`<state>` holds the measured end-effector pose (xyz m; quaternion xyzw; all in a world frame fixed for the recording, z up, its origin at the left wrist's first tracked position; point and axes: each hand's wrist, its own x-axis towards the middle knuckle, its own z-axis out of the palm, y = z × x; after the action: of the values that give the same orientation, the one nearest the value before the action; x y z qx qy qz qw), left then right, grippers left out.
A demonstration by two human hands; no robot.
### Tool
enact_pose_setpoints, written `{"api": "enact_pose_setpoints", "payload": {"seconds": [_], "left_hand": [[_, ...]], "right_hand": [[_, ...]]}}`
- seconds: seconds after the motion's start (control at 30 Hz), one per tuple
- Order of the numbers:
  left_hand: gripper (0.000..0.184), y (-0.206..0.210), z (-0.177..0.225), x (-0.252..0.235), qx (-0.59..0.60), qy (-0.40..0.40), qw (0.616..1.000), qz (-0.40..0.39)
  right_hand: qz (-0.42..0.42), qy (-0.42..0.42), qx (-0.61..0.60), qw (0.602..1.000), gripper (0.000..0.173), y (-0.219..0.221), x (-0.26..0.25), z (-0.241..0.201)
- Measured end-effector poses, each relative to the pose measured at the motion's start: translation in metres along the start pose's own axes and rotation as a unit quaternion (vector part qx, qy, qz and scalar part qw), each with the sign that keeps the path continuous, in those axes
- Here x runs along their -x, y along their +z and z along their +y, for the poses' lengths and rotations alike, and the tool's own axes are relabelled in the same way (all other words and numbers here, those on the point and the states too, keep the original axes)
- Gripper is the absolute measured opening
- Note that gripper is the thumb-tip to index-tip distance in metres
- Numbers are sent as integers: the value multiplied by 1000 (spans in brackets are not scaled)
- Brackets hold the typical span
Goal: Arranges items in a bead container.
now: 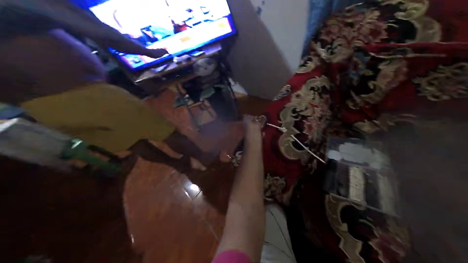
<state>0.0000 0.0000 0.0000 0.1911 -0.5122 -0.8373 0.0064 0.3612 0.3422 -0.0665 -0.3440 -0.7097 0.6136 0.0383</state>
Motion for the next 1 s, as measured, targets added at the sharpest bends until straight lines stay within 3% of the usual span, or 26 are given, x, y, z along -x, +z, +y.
{"api": "enact_pose_setpoints", "payload": {"seconds": [0.07,0.1,0.2,0.27,0.37,0.43,0.47,0.5,0.53,0.57,0.63,0.7,0.77,0.83,0.87,0.93,1.0], "left_hand": [[32,7,14,15,138,-17,990,21],[14,21,30,37,131,-35,987,89],[18,29,44,81,171,8,983,67],[20,27,41,83,175,29,983,42],[22,27,42,79,148,24,988,33],[24,24,28,66,156,98,983,-2],[26,18,10,50,183,192,962,-64],[25,8,-11,26,206,312,910,-177],[26,18,11,51,180,193,962,-74],[26,25,30,67,140,93,986,-6],[25,29,43,69,113,8,993,38],[23,18,20,34,174,42,984,-1],[22,1,-12,-11,230,117,961,-95],[21,19,26,21,178,-23,983,46],[20,24,36,28,157,-55,983,72],[21,8,9,0,177,36,983,-41],[20,3,-12,-22,147,113,975,-125]], "right_hand": [[-1,-1,37,999,25,0,-16,20],[3,0,68,998,28,-3,-29,35],[-3,2,144,990,33,7,-32,36],[-14,-14,190,982,33,23,-17,16],[-36,-52,271,961,30,36,-24,20],[-15,-94,333,938,27,45,-28,22],[6,-119,368,922,24,47,-33,28],[4,-93,405,910,25,52,-32,22],[13,-65,440,896,24,58,-30,16],[29,-44,467,883,24,66,-28,12],[42,-12,484,874,26,80,-19,1],[20,-20,486,874,31,81,-15,-8],[11,-32,502,864,29,82,-13,-12],[51,-67,495,865,23,86,-15,-2],[59,-68,475,875,22,87,-14,-1],[54,-51,432,899,24,87,-10,-9],[64,-53,431,898,23,86,-12,-7]]}}
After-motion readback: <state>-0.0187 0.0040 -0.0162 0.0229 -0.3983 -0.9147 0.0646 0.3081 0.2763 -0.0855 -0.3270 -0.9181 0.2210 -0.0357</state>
